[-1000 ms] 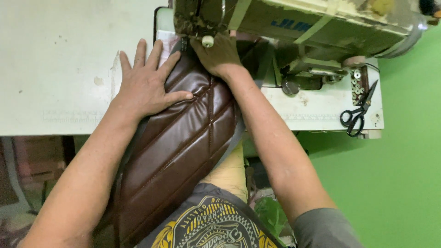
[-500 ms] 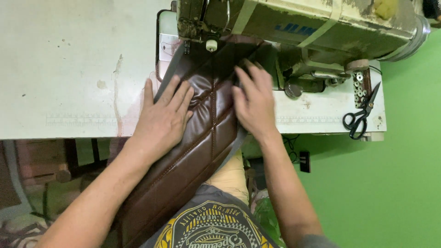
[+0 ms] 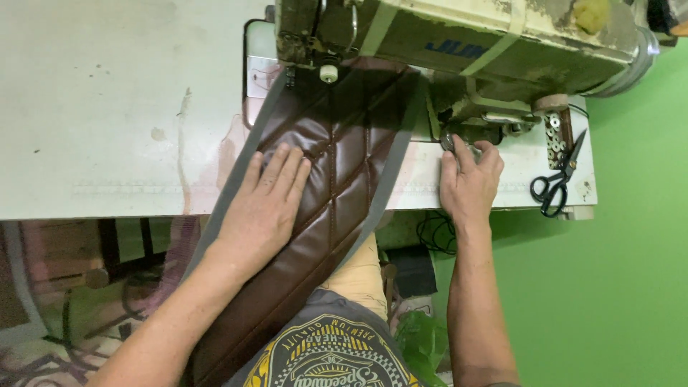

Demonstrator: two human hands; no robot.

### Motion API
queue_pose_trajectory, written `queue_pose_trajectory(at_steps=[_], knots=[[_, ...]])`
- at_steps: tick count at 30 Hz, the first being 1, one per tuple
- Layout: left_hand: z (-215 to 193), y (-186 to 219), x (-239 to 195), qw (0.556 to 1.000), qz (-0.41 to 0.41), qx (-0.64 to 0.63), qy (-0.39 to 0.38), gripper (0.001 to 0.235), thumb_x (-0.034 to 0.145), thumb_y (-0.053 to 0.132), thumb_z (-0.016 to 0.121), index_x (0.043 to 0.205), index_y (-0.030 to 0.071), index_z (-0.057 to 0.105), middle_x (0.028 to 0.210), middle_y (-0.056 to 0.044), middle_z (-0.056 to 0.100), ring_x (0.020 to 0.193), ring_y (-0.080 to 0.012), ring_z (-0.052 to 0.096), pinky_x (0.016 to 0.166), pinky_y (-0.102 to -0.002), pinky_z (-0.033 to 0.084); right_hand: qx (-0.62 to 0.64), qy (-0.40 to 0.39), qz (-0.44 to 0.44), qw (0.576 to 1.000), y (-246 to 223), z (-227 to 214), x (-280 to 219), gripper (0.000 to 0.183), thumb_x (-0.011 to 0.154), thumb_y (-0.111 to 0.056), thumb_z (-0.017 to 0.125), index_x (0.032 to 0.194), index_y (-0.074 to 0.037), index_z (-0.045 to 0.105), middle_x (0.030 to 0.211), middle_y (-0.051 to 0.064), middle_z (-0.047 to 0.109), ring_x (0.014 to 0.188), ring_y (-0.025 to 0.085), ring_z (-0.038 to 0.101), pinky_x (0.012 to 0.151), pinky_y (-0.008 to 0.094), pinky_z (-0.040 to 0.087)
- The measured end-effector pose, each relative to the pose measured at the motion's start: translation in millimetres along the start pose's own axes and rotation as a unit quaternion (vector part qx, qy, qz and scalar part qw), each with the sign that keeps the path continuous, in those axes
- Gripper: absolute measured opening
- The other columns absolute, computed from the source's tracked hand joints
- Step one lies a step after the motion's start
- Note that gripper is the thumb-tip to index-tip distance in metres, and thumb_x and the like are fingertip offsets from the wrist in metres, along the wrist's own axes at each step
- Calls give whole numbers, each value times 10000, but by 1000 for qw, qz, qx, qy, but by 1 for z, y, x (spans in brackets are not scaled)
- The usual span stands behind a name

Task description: Sewing a diamond pattern onto a brown vinyl piece using an industrial sewing machine and trimming the edges with scissors.

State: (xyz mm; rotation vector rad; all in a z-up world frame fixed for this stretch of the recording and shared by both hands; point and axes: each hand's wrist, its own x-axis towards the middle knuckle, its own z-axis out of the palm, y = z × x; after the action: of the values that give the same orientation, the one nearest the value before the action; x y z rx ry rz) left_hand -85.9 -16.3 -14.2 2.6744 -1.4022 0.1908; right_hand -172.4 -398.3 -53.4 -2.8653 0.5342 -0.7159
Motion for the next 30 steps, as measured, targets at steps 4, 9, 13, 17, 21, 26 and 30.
queue_pose_trajectory(at_steps=[4, 9, 13, 17, 21, 26, 30], knots=[[9, -1, -5, 999, -4, -36, -8, 611, 960, 74, 384, 1564, -17, 367, 1583, -261, 403, 1525, -387, 306, 1227, -540, 221, -55, 28, -30, 998, -1, -5, 9, 319, 1020, -385, 617, 1210, -199, 792, 1271, 132, 480, 1241, 405, 470, 1064, 517, 407], [-3, -5, -8, 996, -41, -85, -3, 604, 970, -1, 349, 1569, -72, 317, 1560, -306, 405, 1511, -413, 319, 1208, -551, 240, 156, 10, -64, 986, -119, -25, 22, 436, 936, -13, 571, 1337, -131, 694, 1150, 149, 540, 1152, 331, 514, 1063, 448, 408], [5, -1, -12, 992, -64, -102, 43, 530, 1002, 53, 374, 1510, -91, 419, 1519, -334, 455, 1478, -431, 380, 1196, -538, 284, 202, -31, -209, 956, -191, 11, 43, 419, 932, -24, 471, 1246, -113, 735, 1040, 107, 641, 1062, 293, 610, 1012, 386, 468], [8, 2, -18, 984, -110, -61, 125, 531, 1024, 226, 502, 1459, -79, 503, 1473, -309, 520, 1429, -426, 461, 1166, -559, 345, 133, -128, -201, 962, -221, 33, 73, 500, 889, -138, 508, 1343, -262, 676, 1086, 134, 679, 1034, 402, 664, 931, 523, 535], [8, 2, -21, 982, -117, -51, 142, 561, 1024, 291, 518, 1452, -71, 526, 1465, -295, 542, 1429, -403, 473, 1174, -569, 327, 84, -173, -192, 962, -241, 21, 85, 530, 885, -142, 472, 1358, -275, 670, 1072, 182, 722, 958, 451, 721, 882, 586, 541], [-3, 1, -23, 982, -128, -95, 102, 652, 982, 335, 542, 1450, -115, 486, 1485, -350, 476, 1454, -481, 389, 1169, -582, 326, 84, -128, -230, 961, -223, 36, 59, 509, 891, -120, 441, 1288, -293, 710, 1080, 144, 666, 992, 412, 650, 814, 514, 530], [-4, 0, -23, 981, -127, -108, 105, 661, 987, 322, 538, 1460, -134, 460, 1496, -363, 443, 1471, -505, 336, 1167, -586, 319, 89, -88, -276, 953, -217, 23, 24, 410, 934, -115, 459, 1191, -228, 758, 1235, 112, 572, 1181, 374, 548, 879, 457, 511]])
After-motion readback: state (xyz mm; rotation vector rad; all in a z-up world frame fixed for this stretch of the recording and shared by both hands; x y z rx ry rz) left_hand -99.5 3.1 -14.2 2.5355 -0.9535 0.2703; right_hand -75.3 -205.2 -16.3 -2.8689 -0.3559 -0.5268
